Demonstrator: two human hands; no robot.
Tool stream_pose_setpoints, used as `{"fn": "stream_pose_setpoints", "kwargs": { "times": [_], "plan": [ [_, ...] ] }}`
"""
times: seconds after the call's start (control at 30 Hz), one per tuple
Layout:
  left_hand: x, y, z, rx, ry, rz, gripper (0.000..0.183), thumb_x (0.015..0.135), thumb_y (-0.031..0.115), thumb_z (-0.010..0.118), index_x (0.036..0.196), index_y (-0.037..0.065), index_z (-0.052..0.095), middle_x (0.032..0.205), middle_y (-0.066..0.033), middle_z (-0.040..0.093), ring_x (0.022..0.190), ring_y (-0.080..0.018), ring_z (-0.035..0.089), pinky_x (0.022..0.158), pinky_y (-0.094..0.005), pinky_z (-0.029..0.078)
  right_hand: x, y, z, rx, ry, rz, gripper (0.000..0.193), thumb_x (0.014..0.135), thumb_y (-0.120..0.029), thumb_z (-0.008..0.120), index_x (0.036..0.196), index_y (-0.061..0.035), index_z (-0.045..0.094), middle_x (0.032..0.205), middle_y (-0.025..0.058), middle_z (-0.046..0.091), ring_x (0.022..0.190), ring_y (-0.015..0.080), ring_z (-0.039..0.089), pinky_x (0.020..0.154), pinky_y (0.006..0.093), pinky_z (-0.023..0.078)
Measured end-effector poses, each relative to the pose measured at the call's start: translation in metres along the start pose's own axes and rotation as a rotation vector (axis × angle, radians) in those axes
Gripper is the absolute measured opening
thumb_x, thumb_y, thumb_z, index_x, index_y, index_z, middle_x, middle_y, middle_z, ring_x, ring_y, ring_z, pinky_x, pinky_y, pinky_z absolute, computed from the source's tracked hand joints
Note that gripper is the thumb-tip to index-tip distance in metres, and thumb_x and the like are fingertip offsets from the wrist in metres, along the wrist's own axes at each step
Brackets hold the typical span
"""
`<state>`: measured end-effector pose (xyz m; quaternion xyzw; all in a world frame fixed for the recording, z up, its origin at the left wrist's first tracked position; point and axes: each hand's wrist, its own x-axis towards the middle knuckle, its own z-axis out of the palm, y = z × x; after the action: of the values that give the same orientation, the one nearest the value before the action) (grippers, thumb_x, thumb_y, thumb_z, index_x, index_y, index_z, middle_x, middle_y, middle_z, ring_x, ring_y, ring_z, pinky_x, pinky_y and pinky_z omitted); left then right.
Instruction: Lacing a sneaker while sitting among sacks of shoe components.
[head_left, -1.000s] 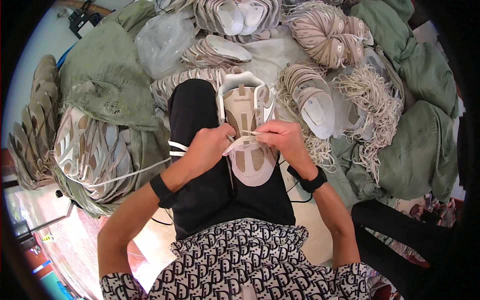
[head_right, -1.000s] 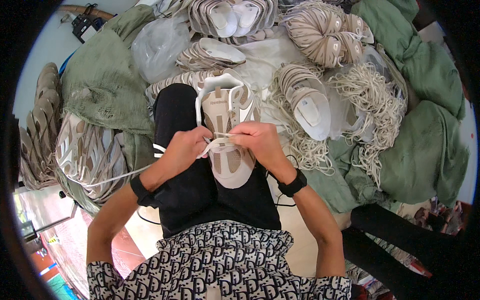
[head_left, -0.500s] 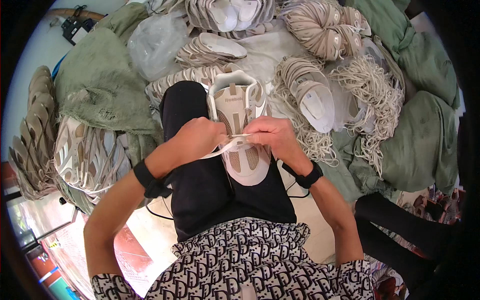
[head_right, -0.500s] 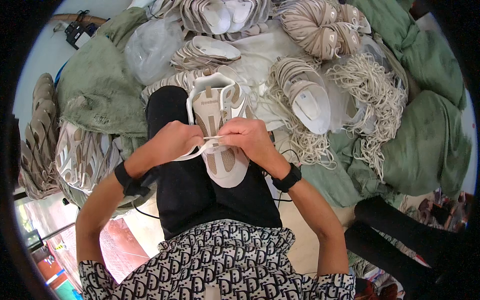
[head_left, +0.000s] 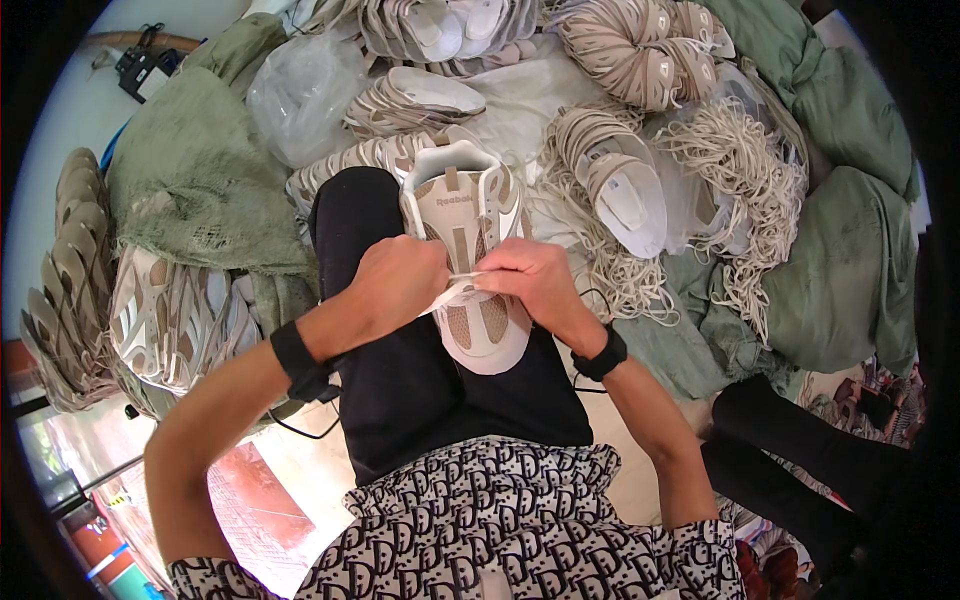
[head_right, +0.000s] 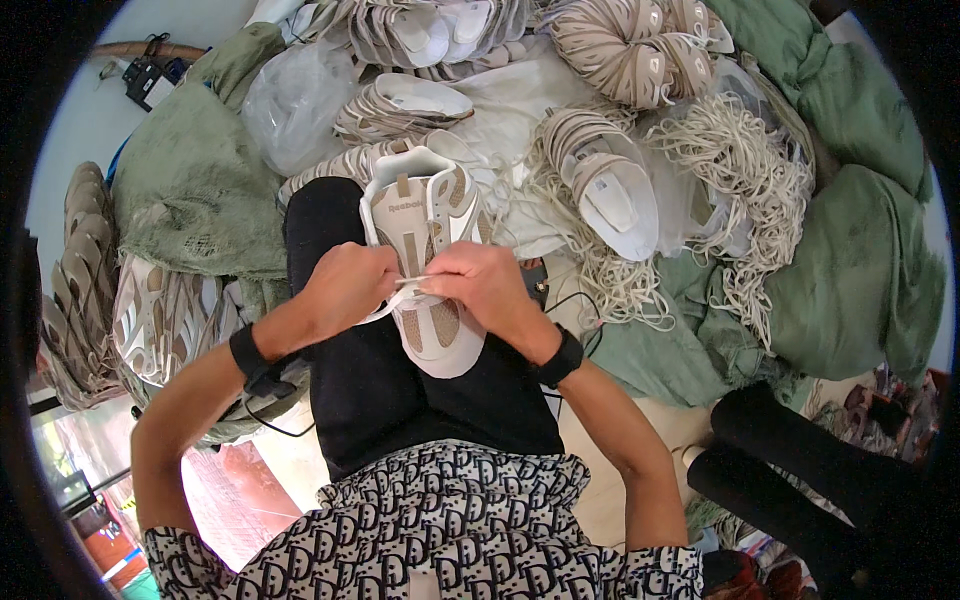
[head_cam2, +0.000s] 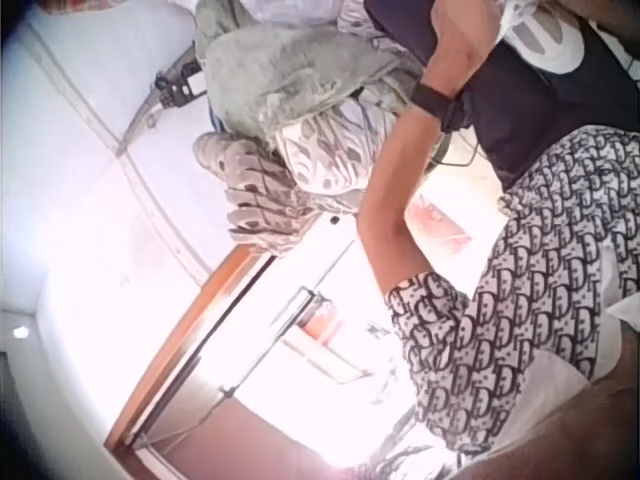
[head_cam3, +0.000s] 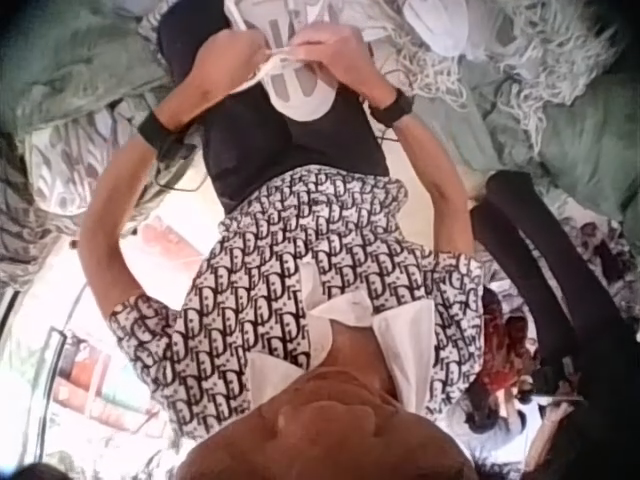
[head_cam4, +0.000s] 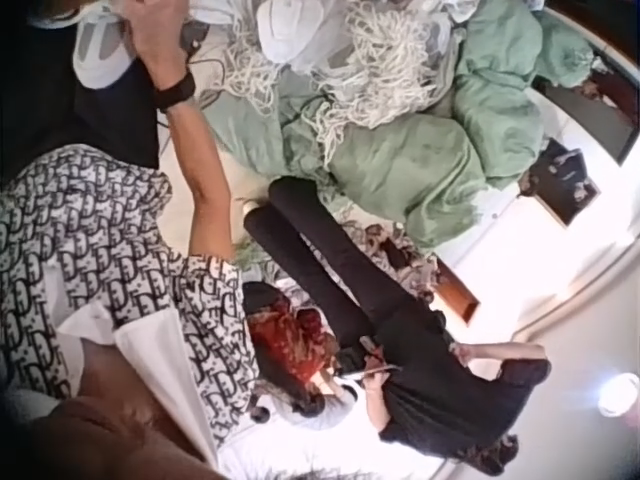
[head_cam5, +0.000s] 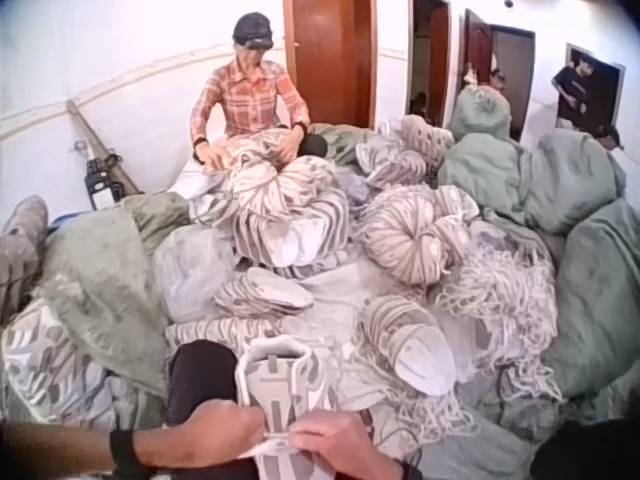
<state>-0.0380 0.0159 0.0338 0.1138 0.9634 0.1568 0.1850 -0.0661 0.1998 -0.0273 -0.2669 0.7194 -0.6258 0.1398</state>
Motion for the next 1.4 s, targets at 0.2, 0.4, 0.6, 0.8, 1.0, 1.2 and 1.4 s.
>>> {"fn": "stream_pose_setpoints", "kwargs": {
  "times": [0.2, 0.4, 0.6, 0.8, 1.0, 1.2, 1.4],
  "plan": [
    [0.01, 0.01, -0.001, -0.175, 0.531, 0.076, 0.007, 0.079, 0.006, 0.057, 0.08, 0.001, 0.052, 0.061, -0.0153, 0.055, 0.058, -0.0356, 0.056, 0.055, -0.0413, 0.045, -0.015, -0.006, 0.011, 0.215, 0.014, 0.172, 0.013, 0.072, -0.01, 0.066, 0.077, 0.002, 0.065, 0.069, 0.0075, 0.063, 0.061, 0.0114, 0.058, 0.058, 0.023, 0.045],
    [0.012, 0.022, 0.003, -0.543, 0.27, -0.06, 0.005, 0.078, 0.002, 0.054, 0.08, -0.002, 0.053, 0.064, -0.0119, 0.059, 0.059, -0.026, 0.06, 0.055, -0.0322, 0.046, -0.017, -0.006, -0.023, -0.006, 0.182, 0.169, 0.014, 0.072, -0.011, 0.065, 0.076, 0.0032, 0.064, 0.067, 0.0081, 0.061, 0.057, 0.0112, 0.055, 0.054, 0.0235, 0.044],
    [0.019, 0.024, 0.013, -0.413, 0.234, -0.139, 0.014, 0.074, 0.009, 0.055, 0.082, -0.002, 0.059, 0.063, -0.0104, 0.062, 0.058, -0.0191, 0.062, 0.057, -0.0292, 0.047, -0.017, 0.001, -0.015, -0.18, 0.191, 0.028, 0.012, 0.071, -0.014, 0.065, 0.076, -0.0022, 0.065, 0.07, 0.0089, 0.063, 0.058, 0.0194, 0.06, 0.054, 0.0278, 0.046],
    [0.023, 0.028, 0.013, -0.452, 0.149, -0.185, 0.015, 0.074, 0.011, 0.054, 0.081, 0.0, 0.063, 0.062, -0.0095, 0.062, 0.059, -0.0187, 0.062, 0.057, -0.0283, 0.047, -0.012, 0.002, -0.024, -0.471, 0.142, -0.163, 0.011, 0.07, -0.016, 0.062, 0.067, -0.0051, 0.062, 0.063, 0.0078, 0.059, 0.057, 0.0245, 0.059, 0.052, 0.0328, 0.046],
    [0.023, 0.035, 0.017, -0.421, 0.204, -0.18, 0.014, 0.073, 0.011, 0.054, 0.077, 0.002, 0.063, 0.064, -0.0129, 0.062, 0.062, -0.0266, 0.061, 0.06, -0.0344, 0.047, -0.002, -0.008, -0.024, -0.945, 0.061, -0.436, 0.011, 0.061, -0.013, 0.06, 0.056, -0.0075, 0.052, 0.053, 0.0065, 0.05, 0.05, 0.0217, 0.056, 0.044, 0.0332, 0.045],
    [0.022, 0.038, 0.028, -0.342, 0.352, -0.103, 0.012, 0.072, 0.01, 0.055, 0.076, 0.002, 0.063, 0.063, -0.0132, 0.061, 0.061, -0.0268, 0.061, 0.058, -0.0344, 0.048, 0.003, -0.008, -0.03, -0.965, -0.038, -0.486, 0.008, 0.059, -0.013, 0.059, 0.056, -0.0082, 0.054, 0.052, 0.0054, 0.049, 0.052, 0.021, 0.057, 0.044, 0.0336, 0.045],
    [0.026, 0.03, 0.026, -0.551, 0.241, -0.184, 0.013, 0.075, 0.01, 0.055, 0.08, 0.002, 0.063, 0.06, -0.0052, 0.061, 0.055, -0.0113, 0.059, 0.053, -0.0254, 0.045, 0.005, 0.007, -0.029, -0.622, 0.055, -0.377, 0.007, 0.061, -0.011, 0.06, 0.056, -0.0086, 0.055, 0.053, 0.005, 0.048, 0.05, 0.0221, 0.054, 0.045, 0.0325, 0.044]
  ]
}}
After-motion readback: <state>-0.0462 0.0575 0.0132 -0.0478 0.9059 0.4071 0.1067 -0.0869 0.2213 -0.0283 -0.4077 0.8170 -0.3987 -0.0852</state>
